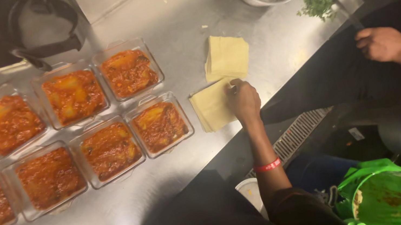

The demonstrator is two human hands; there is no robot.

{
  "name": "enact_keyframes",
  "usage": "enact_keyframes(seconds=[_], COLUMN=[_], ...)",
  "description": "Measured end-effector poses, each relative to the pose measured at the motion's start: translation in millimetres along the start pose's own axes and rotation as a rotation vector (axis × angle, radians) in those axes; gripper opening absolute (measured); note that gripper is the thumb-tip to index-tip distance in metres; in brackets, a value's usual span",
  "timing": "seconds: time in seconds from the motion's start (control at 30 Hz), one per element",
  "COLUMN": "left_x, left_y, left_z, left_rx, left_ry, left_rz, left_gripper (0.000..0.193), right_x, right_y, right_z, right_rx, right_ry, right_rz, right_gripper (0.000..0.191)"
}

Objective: The person spoons red sauce from a metal bowl into square glass containers arranged on a steel prep counter, then places flat pastry sheets on top of the sauce in each container, working through the row of containers one at a time.

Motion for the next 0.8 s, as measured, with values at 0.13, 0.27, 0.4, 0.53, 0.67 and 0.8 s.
enact_keyframes(seconds=[0.13, 0.27, 0.4, 0.53, 0.67, 0.8], left_x=[52, 101, 132, 136, 127, 125], left_y=[-80, -129, -155, -166, -185, -231], left_z=[37, 66, 80, 93, 117, 160], left_rx=[-0.233, -0.358, -0.561, -0.611, -0.7, -0.986], left_ry=[0.122, 0.184, 0.241, 0.256, 0.31, 0.577], left_rz=[0.19, 0.258, 0.404, 0.51, 0.579, 0.687], left_gripper=[0.063, 0.062, 0.063, 0.053, 0.042, 0.042], right_x=[2, 5, 5, 7, -5, -38], right_y=[1, -5, -5, -3, 3, 15], right_z=[-3, 4, 0, -1, 22, 42], right_rx=[0.079, 0.114, 0.134, 0.024, 0.035, 0.086], right_ry=[0.073, 0.132, 0.157, 0.275, 0.499, 0.527], right_rz=[0.024, -0.056, -0.101, -0.09, -0.12, -0.168], right_gripper=[0.022, 0.019, 0.019, 0.02, 0.017, 0.019])
Point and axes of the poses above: each hand's wrist, its own z-axis away from the middle knuckle, its own y-axis out of the back of the hand, x = y × z, the point moved 7 cm from there along -z, towards the middle knuckle, and after that the axes turned 4 degrees about x, right-handed, at the moved point
